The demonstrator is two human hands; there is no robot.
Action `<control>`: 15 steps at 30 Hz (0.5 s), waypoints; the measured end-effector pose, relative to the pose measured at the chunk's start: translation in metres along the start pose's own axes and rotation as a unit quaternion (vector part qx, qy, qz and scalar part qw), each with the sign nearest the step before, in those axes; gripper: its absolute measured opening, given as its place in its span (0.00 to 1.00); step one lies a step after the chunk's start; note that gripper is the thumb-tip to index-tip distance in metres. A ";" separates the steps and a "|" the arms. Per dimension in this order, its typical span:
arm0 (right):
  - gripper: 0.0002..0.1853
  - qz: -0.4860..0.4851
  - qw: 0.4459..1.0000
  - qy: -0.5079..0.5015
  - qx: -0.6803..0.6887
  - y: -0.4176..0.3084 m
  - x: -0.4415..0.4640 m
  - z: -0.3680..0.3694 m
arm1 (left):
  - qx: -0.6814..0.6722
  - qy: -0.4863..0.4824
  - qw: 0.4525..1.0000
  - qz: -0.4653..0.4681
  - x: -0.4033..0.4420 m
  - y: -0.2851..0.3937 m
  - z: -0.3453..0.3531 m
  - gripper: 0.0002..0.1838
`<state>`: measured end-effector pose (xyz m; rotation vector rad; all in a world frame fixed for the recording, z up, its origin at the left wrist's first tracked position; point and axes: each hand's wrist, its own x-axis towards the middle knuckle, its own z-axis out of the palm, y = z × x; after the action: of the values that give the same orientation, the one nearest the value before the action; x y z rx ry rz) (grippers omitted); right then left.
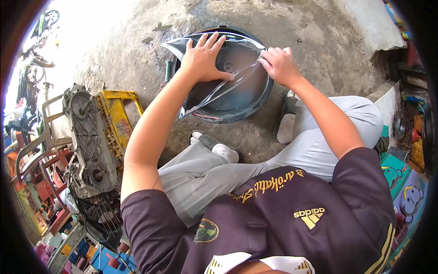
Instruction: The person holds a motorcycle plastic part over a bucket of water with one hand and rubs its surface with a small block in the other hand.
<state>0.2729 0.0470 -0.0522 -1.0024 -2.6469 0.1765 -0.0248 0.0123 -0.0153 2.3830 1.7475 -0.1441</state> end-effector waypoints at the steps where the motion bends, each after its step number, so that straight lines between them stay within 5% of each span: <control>1: 0.11 0.011 1.000 0.019 -0.003 0.001 0.001 0.000 | -0.001 -0.002 1.000 -0.001 0.001 0.000 -0.001 0.78; 5: 0.10 -0.117 0.992 -0.037 0.032 -0.039 -0.010 -0.004 | 0.002 -0.006 1.000 -0.003 0.003 -0.001 -0.002 0.78; 10: 0.10 -0.003 1.000 -0.015 0.003 0.005 -0.002 -0.004 | 0.011 -0.006 1.000 0.026 0.001 -0.005 -0.007 0.84; 15: 0.10 -0.063 0.997 -0.036 0.034 -0.028 -0.010 0.005 | 0.002 -0.022 1.000 0.008 0.001 0.001 -0.013 0.84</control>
<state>0.2609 0.0197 -0.0536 -0.8205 -2.7381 0.2776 -0.0243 0.0154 -0.0022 2.3775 1.7099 -0.1958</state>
